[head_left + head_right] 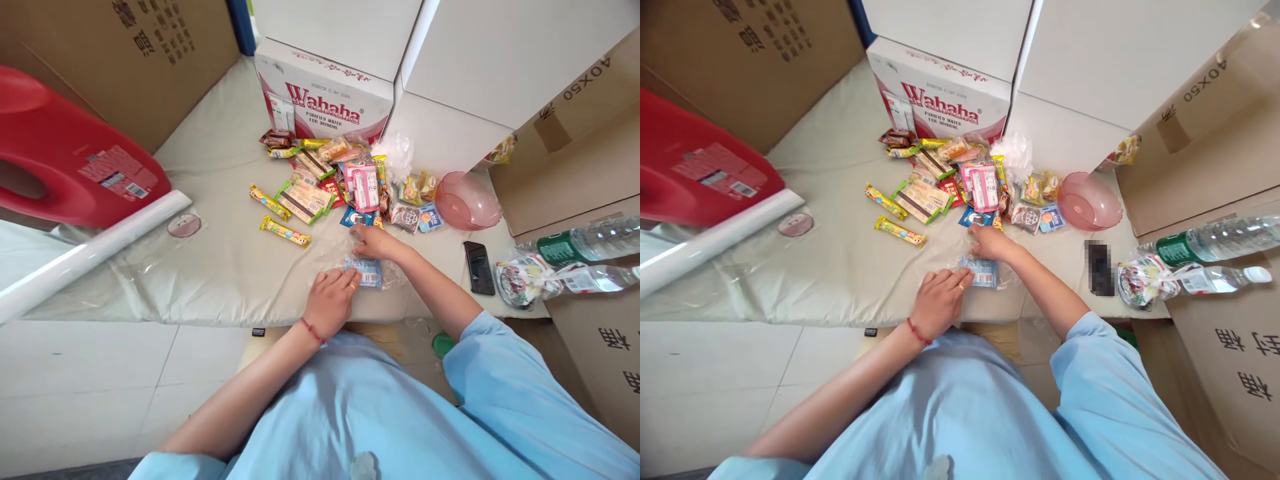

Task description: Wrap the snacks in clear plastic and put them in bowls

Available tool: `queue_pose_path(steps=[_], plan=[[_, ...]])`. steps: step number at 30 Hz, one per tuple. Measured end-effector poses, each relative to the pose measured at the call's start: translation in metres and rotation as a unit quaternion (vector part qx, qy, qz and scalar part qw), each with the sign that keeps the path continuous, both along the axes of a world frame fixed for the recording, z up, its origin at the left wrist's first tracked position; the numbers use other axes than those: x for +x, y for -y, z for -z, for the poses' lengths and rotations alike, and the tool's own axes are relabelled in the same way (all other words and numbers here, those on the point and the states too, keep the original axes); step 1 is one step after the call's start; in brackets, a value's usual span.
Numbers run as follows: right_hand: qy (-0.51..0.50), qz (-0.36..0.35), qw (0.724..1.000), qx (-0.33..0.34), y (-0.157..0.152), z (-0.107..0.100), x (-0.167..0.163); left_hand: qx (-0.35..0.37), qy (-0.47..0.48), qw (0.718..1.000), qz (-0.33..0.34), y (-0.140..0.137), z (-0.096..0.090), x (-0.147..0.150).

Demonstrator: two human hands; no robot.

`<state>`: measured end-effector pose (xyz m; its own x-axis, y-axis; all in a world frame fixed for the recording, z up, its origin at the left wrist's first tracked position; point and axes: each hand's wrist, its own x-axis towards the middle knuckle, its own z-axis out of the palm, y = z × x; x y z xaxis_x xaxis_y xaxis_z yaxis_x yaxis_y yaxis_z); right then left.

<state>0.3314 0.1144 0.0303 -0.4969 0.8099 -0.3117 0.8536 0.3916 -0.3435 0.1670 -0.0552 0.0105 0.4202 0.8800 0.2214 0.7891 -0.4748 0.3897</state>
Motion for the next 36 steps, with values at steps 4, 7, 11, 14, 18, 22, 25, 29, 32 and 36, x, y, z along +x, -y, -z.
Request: queue_pose_path(steps=[4, 7, 11, 14, 18, 22, 25, 29, 32, 36], plan=[[-0.035, -0.05, 0.998, 0.019, -0.005, -0.015, 0.011, -0.035, 0.002, 0.998, -0.059, -0.018, 0.012, 0.005], [-0.075, -0.099, 0.988, 0.093, 0.01, -0.035, 0.02, -0.04, 0.009, 0.997, -0.07, -0.018, 0.019, 0.002], [-0.018, -0.136, 0.989, 0.062, 0.057, -0.047, 0.023, -0.061, 0.04, 0.994, -0.075, -0.017, 0.026, -0.004], [0.049, -0.135, 0.989, 0.029, 0.094, -0.036, 0.024, -0.069, 0.125, 0.987, -0.078, -0.02, 0.032, -0.02], [0.051, -0.104, 0.993, 0.036, 0.12, -0.017, 0.027, -0.034, 0.204, 0.944, -0.259, -0.028, 0.036, -0.049], [0.053, -0.084, 0.994, 0.048, 0.125, -0.016, 0.021, -0.016, 0.23, 0.915, -0.332, -0.04, 0.023, -0.057], [0.067, -0.084, 0.993, 0.051, 0.124, -0.022, 0.014, -0.019, 0.25, 0.935, -0.249, -0.053, 0.003, -0.041], [0.067, -0.099, 0.99, 0.07, 0.125, -0.025, 0.01, -0.046, 0.212, 0.948, -0.235, -0.078, -0.011, -0.011], [0.049, -0.111, 0.989, 0.079, 0.128, -0.023, 0.012, -0.101, 0.113, 0.959, -0.24, -0.092, -0.003, 0.0], [-0.023, -0.052, 0.998, 0.037, 0.129, -0.014, 0.019, -0.124, 0.031, 0.981, -0.145, -0.079, 0.01, -0.019]])
